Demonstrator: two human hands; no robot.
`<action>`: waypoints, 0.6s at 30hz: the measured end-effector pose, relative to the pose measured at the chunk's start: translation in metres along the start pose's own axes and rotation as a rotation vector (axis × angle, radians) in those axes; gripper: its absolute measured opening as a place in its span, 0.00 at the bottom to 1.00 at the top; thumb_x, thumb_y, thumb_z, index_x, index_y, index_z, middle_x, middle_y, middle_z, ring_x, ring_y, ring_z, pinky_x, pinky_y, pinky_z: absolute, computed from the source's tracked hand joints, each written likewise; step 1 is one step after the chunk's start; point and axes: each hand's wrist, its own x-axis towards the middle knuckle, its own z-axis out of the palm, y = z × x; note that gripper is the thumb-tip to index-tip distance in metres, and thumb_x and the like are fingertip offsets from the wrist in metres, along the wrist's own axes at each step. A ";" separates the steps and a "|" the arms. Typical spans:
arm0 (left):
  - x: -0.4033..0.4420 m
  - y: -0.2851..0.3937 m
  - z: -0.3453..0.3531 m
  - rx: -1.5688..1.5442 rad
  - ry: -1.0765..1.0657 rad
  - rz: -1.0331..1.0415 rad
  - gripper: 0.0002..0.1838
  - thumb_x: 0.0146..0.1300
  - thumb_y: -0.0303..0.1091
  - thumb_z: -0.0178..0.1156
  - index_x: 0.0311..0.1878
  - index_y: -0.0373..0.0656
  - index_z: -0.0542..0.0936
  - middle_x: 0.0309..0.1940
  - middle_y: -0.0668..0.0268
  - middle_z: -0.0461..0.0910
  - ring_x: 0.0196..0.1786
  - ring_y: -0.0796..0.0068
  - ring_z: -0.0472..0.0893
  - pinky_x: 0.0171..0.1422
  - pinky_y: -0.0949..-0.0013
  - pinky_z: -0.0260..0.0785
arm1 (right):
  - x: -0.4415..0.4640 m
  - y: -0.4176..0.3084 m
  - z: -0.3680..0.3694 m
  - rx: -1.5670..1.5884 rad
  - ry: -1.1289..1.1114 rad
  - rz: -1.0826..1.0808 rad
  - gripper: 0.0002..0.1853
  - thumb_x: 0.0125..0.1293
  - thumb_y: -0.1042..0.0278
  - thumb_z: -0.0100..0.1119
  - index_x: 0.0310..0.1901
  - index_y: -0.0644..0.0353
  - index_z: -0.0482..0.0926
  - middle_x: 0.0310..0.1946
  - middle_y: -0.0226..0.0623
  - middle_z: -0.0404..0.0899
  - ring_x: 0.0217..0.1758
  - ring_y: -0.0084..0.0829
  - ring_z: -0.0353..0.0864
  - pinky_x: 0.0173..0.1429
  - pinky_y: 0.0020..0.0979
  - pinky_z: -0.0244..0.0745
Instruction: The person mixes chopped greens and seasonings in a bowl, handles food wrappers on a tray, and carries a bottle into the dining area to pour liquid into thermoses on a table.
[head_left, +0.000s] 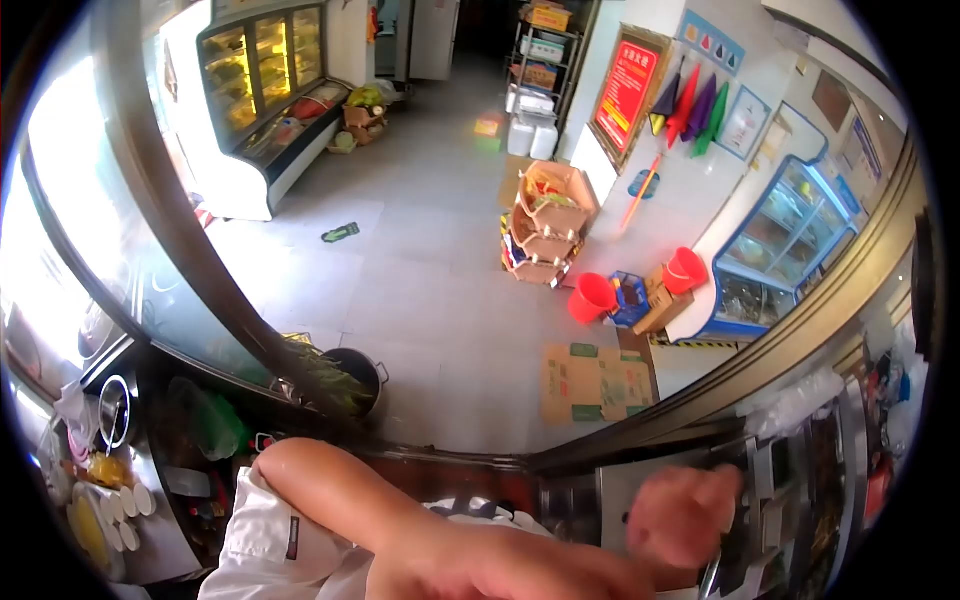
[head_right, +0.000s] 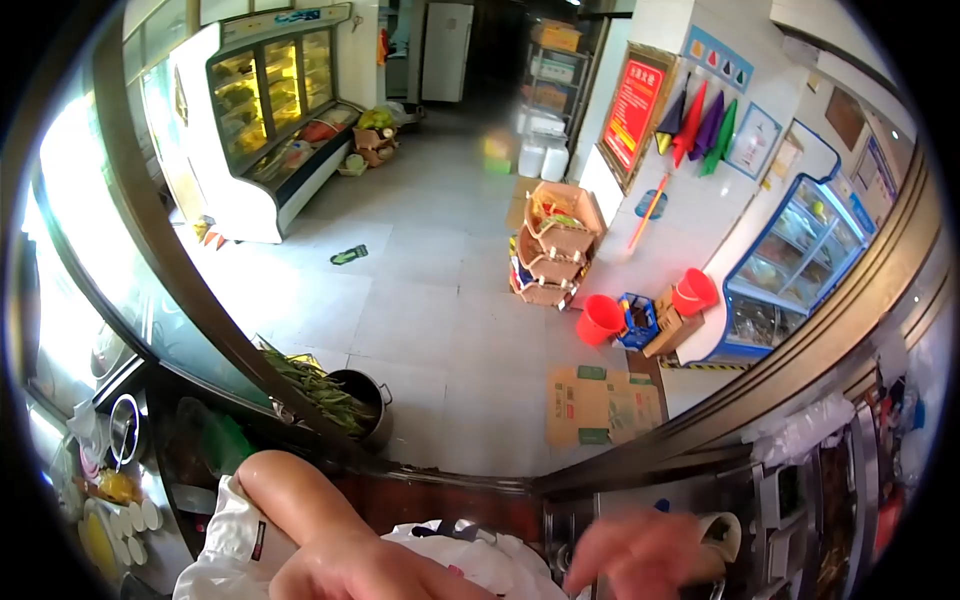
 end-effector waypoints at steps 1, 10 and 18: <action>0.004 0.000 -0.003 -0.014 -0.012 0.005 0.25 0.74 0.47 0.63 0.57 0.31 0.80 0.55 0.47 0.77 0.56 0.49 0.76 0.66 0.48 0.65 | -0.016 0.007 -0.013 -0.022 0.051 0.134 0.23 0.68 0.66 0.68 0.59 0.67 0.73 0.41 0.60 0.83 0.33 0.42 0.84 0.38 0.38 0.82; 0.026 -0.034 -0.017 -0.038 -0.002 0.232 0.10 0.71 0.31 0.66 0.49 0.35 0.81 0.48 0.54 0.77 0.52 0.53 0.74 0.66 0.51 0.62 | -0.116 0.087 -0.071 -0.167 0.423 0.590 0.13 0.79 0.68 0.56 0.58 0.66 0.75 0.47 0.50 0.86 0.37 0.32 0.84 0.45 0.34 0.82; 0.019 -0.047 -0.025 0.002 -0.001 0.193 0.10 0.72 0.32 0.66 0.48 0.36 0.81 0.45 0.55 0.75 0.48 0.57 0.74 0.70 0.45 0.63 | -0.139 0.088 -0.084 -0.244 0.503 0.800 0.13 0.79 0.72 0.54 0.61 0.64 0.74 0.50 0.45 0.85 0.41 0.27 0.82 0.50 0.29 0.80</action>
